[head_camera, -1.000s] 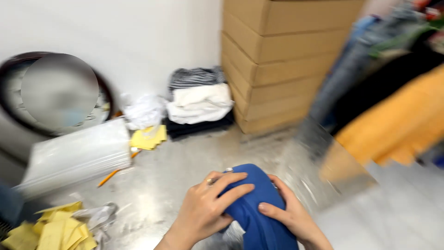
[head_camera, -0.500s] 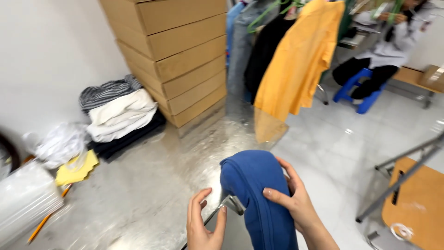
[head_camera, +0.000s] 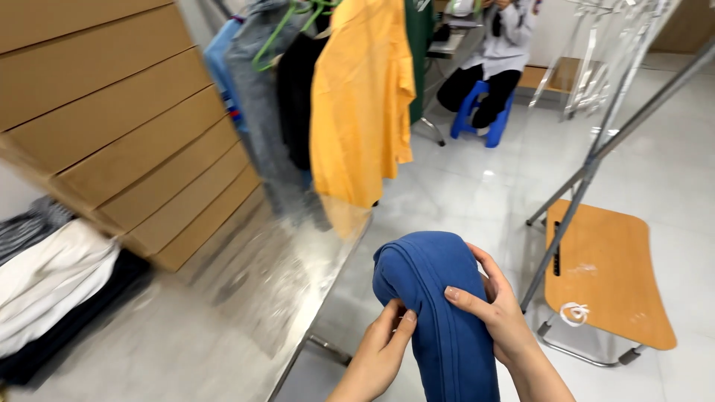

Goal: Hanging various folded garments onto a clothes rack using hangers

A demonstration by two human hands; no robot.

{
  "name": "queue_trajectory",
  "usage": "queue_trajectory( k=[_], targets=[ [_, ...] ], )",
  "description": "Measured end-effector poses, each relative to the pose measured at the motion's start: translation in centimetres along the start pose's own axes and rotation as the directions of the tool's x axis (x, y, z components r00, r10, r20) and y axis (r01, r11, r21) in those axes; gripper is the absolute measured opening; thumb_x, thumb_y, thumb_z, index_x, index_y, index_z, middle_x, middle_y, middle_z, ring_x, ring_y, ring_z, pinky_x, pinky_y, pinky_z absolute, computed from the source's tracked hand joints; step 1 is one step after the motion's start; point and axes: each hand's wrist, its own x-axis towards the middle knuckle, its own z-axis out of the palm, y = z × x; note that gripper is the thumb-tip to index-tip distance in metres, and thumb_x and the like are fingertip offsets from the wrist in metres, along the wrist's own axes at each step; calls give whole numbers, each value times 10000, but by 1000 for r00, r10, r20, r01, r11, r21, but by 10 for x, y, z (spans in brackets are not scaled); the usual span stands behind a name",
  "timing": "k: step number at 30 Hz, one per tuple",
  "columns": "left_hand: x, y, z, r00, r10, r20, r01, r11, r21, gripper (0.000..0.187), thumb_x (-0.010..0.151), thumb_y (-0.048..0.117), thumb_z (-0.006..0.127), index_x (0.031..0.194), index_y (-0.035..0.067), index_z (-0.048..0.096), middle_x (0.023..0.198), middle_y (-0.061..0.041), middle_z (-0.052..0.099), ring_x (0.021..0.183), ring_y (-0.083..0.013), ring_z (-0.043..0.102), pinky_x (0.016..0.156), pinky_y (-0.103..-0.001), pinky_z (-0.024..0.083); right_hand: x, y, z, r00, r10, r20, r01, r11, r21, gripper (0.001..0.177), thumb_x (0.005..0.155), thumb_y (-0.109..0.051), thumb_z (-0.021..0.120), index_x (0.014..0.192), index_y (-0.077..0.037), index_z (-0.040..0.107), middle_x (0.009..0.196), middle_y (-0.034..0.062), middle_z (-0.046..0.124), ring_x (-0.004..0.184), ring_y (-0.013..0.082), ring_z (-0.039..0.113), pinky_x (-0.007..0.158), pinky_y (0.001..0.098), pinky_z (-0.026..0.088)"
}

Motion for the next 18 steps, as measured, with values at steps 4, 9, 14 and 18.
queue_trajectory(
  k=[4,9,14,18],
  targets=[
    [70,19,36,997,31,72,-23,993,-119,470,993,415,537,1397,184,607,1341,36,732,1215,-64,661,1043,-259,523,54,-21,-42,998,-16,-55,17,1000,21,873,725,30,746,1550,-169,545,1123,219,666,984,304,627,873,438,533],
    [140,21,76,999,-1,41,9,980,-201,441,978,310,553,1377,150,654,1275,8,773,1183,-82,679,1057,-265,503,101,-46,-73,995,-11,-104,8,999,-33,912,717,18,777,1568,-184,518,1122,206,683,1002,280,648,885,415,550],
    [186,-2,106,988,149,-48,-156,916,-369,594,934,325,609,1481,104,532,1472,-74,665,1362,-156,593,1150,-331,449,130,-64,-87,991,100,-88,-99,995,14,868,739,-18,740,1562,-194,530,1204,224,694,1071,307,651,944,434,538],
    [213,-8,108,999,27,-24,-33,945,-326,708,926,425,602,1569,179,436,1553,-50,594,1438,-158,543,1192,-349,428,153,-60,-82,977,184,-110,-184,983,15,769,826,-77,680,1572,-195,538,1262,188,688,1107,272,649,984,403,528]
  ],
)
